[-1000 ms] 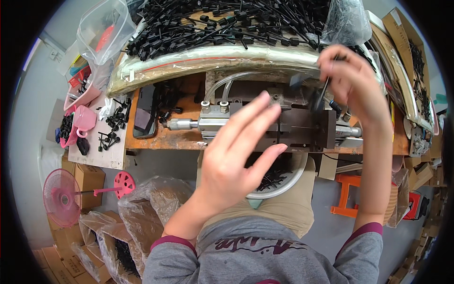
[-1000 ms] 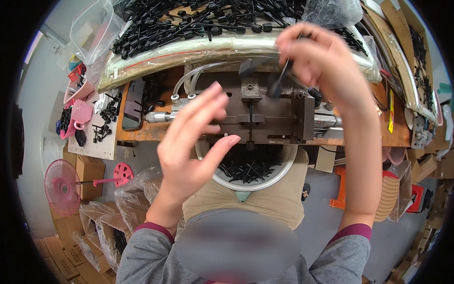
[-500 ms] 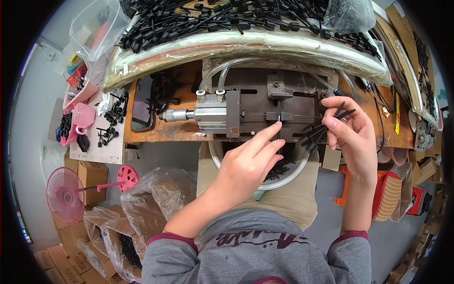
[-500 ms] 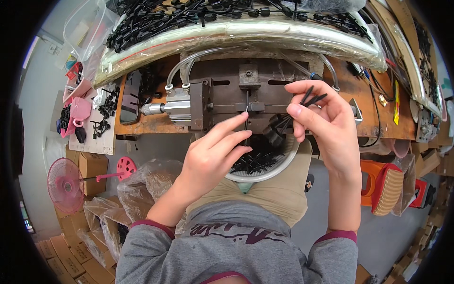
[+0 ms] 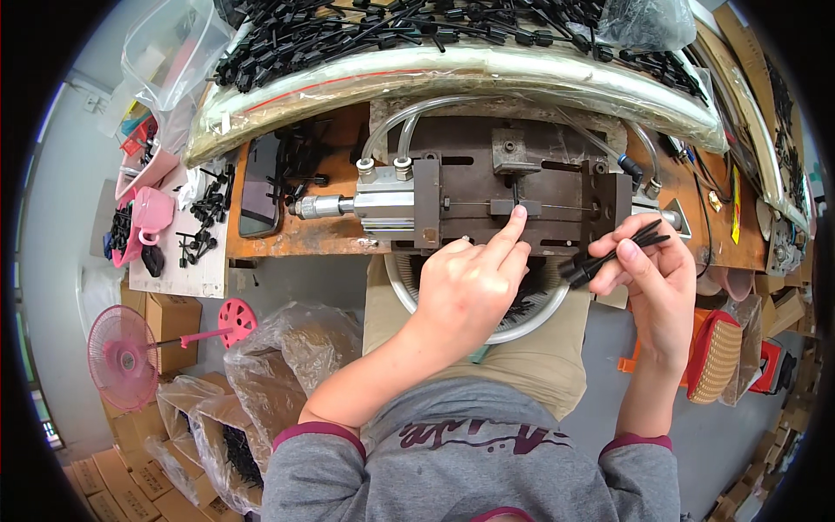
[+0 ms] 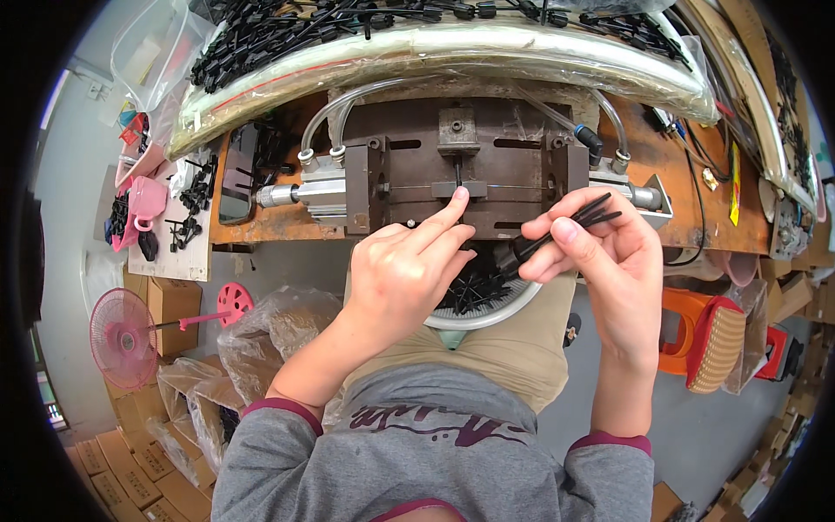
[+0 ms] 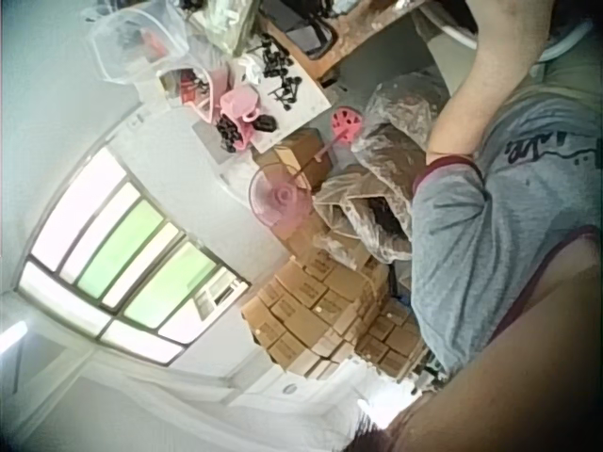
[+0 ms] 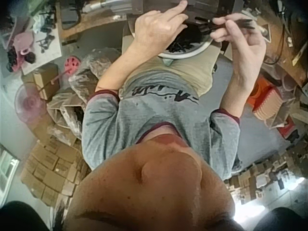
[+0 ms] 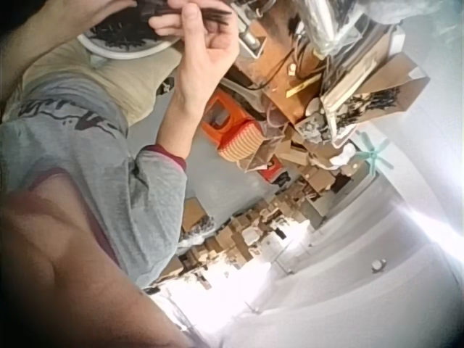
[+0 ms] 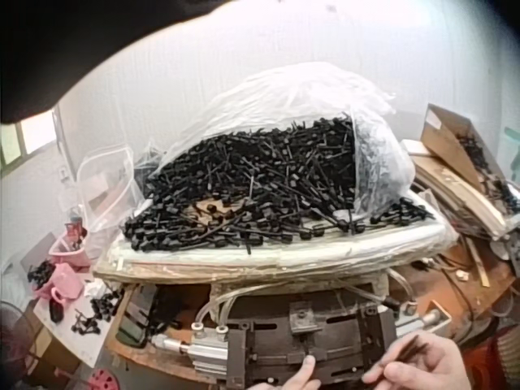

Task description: Assembling black plastic cable connectors using a manual press jig on a workbench.

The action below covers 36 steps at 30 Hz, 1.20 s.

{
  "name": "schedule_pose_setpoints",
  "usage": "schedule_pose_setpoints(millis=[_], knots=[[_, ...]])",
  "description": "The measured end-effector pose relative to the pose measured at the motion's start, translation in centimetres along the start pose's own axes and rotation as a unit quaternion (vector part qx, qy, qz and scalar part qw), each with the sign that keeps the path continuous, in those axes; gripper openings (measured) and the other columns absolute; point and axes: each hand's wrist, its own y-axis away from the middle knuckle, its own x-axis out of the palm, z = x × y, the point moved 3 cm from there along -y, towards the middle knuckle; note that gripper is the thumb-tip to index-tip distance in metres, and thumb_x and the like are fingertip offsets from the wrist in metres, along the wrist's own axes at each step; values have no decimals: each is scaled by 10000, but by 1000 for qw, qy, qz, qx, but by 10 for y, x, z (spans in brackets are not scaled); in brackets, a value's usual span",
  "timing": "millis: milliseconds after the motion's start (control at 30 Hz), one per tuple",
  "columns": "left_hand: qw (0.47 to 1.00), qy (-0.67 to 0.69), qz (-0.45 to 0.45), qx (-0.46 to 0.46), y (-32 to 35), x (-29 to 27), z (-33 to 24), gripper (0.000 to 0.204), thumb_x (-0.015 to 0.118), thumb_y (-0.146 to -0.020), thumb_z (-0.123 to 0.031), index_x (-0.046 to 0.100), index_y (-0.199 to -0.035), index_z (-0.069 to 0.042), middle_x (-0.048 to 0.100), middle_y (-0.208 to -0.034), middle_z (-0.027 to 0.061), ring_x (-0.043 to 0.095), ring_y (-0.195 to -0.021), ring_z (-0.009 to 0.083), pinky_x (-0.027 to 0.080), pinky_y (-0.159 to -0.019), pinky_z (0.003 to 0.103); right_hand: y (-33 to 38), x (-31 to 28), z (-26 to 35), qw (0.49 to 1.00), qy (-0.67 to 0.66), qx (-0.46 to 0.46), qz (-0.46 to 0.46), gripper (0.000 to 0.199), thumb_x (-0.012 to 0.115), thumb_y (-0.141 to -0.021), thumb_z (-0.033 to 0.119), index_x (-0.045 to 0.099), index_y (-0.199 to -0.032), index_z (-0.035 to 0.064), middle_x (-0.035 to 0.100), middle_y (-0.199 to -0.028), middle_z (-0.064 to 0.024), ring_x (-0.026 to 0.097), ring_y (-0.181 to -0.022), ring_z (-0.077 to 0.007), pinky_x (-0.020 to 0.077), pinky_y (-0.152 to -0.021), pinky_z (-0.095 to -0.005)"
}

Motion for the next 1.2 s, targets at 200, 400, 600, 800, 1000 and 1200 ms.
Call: schedule_pose_setpoints(millis=[200, 400, 600, 800, 1000, 1200], knots=[[995, 100, 7, 4, -3, -13, -2, 350, 807, -671, -153, 699, -989, -54, 689, -1114, 101, 654, -670, 198, 520, -592, 282, 0, 1, -11, 1000, -5, 12, -7, 388, 658, -865, -17, 474, -1207, -21, 666, -845, -155, 643, -557, -157, 515, -537, -244], [973, 214, -37, 75, 3, -26, -24, 326, 790, -679, -67, 690, -983, -4, 661, -920, 93, 652, -710, 220, 535, -592, 288, 0, 19, -21, 997, -46, 45, 35, 509, 684, -819, -57, 439, -1265, -26, 662, -832, -147, 626, -529, -142, 491, -489, -228], [964, 259, -50, 42, 8, -27, -22, 287, 785, -668, -15, 700, -943, -13, 665, -890, 81, 654, -709, 204, 534, -580, 286, -1, 16, -28, 993, -80, 73, 56, 300, 630, -908, 45, 551, -1179, -55, 672, -827, -151, 632, -533, -140, 500, -494, -229], [953, 300, -3, 39, 14, -29, -22, 343, 796, -656, -11, 703, -985, -7, 669, -961, 93, 666, -764, 215, 553, -637, 285, -3, 14, -26, 992, -77, 64, 72, 257, 514, -997, 157, 616, -1056, -71, 670, -846, -154, 623, -524, -142, 504, -499, -230], [960, 273, 6, 59, 20, -33, -21, 363, 792, -641, -3, 718, -996, -2, 665, -1078, 118, 667, -802, 204, 550, -654, 291, 0, 16, -26, 992, -79, 47, 82, 236, 520, -993, 144, 619, -1011, -69, 675, -828, -165, 618, -510, -142, 491, -482, -229], [959, 274, -14, 78, 20, -35, -23, 365, 774, -642, 0, 710, -999, 35, 647, -1187, 160, 671, -800, 206, 550, -653, 287, 3, 21, -23, 993, -67, 40, 85, 227, 528, -988, 132, 619, -982, -76, 675, -809, -168, 611, -489, -150, 487, -465, -234]])
